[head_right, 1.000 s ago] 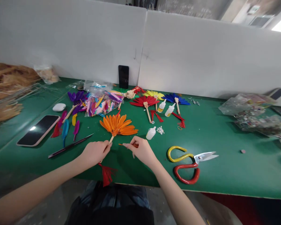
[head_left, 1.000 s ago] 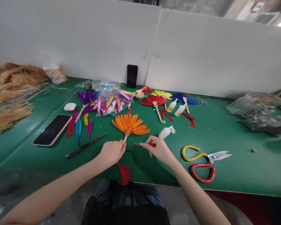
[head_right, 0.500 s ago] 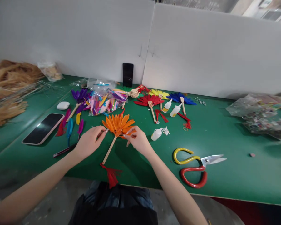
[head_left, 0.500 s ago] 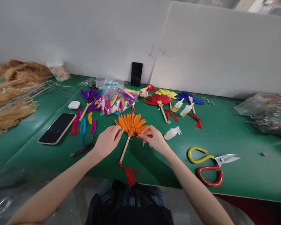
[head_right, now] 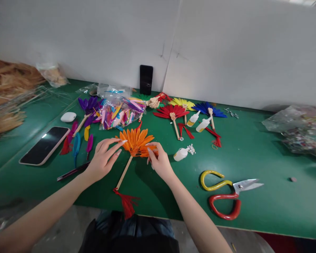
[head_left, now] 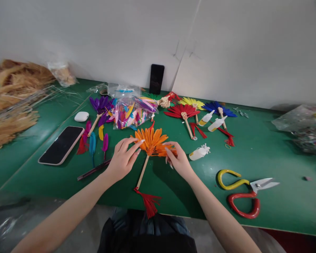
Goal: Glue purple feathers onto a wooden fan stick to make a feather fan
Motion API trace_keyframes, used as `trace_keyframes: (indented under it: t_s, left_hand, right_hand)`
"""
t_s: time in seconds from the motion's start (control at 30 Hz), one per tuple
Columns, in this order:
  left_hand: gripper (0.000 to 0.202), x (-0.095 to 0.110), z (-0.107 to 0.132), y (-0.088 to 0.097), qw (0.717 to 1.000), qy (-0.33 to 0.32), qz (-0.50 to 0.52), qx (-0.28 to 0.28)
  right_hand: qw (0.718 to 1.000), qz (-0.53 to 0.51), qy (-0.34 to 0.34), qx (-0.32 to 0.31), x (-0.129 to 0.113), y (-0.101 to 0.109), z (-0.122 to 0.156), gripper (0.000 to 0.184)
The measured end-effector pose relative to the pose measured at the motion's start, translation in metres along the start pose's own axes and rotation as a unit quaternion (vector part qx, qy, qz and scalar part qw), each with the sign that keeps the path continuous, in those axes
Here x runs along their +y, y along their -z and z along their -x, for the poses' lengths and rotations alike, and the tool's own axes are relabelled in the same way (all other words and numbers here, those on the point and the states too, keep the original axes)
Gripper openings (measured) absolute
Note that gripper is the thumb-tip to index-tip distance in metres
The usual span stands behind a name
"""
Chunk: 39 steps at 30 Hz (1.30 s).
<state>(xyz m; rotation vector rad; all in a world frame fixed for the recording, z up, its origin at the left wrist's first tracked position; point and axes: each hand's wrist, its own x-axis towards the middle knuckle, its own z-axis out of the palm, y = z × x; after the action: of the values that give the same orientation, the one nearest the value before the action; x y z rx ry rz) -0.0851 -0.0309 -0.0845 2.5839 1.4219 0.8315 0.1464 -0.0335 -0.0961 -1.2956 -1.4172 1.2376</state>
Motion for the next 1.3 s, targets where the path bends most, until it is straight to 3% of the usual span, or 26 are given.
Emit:
trace_keyframes:
  t_s: [0.37, 0.77, 0.93, 1.3]
  left_hand:
    - [0.051, 0.001, 0.006, -0.003, 0.996, -0.003, -0.011, -0.088]
    - [0.051, 0.002, 0.008, -0.007, 0.993, -0.046, -0.029, -0.108]
    - [0.047, 0.007, 0.007, -0.006, 0.987, -0.074, -0.033, -0.142]
    - [0.049, 0.007, 0.008, -0.008, 0.985, -0.083, -0.044, -0.143]
  right_hand:
    - [1.0, 0.001, -0.028, 0.005, 0.0, -0.008, 0.0, 0.026]
    - [0.998, -0.005, -0.053, 0.025, 0.003, -0.01, -0.003, 0.028]
    - [0.997, 0.027, -0.063, 0.042, 0.002, -0.009, -0.003, 0.031]
    - [0.991, 0.105, -0.039, 0.073, 0.001, -0.012, -0.001, 0.033]
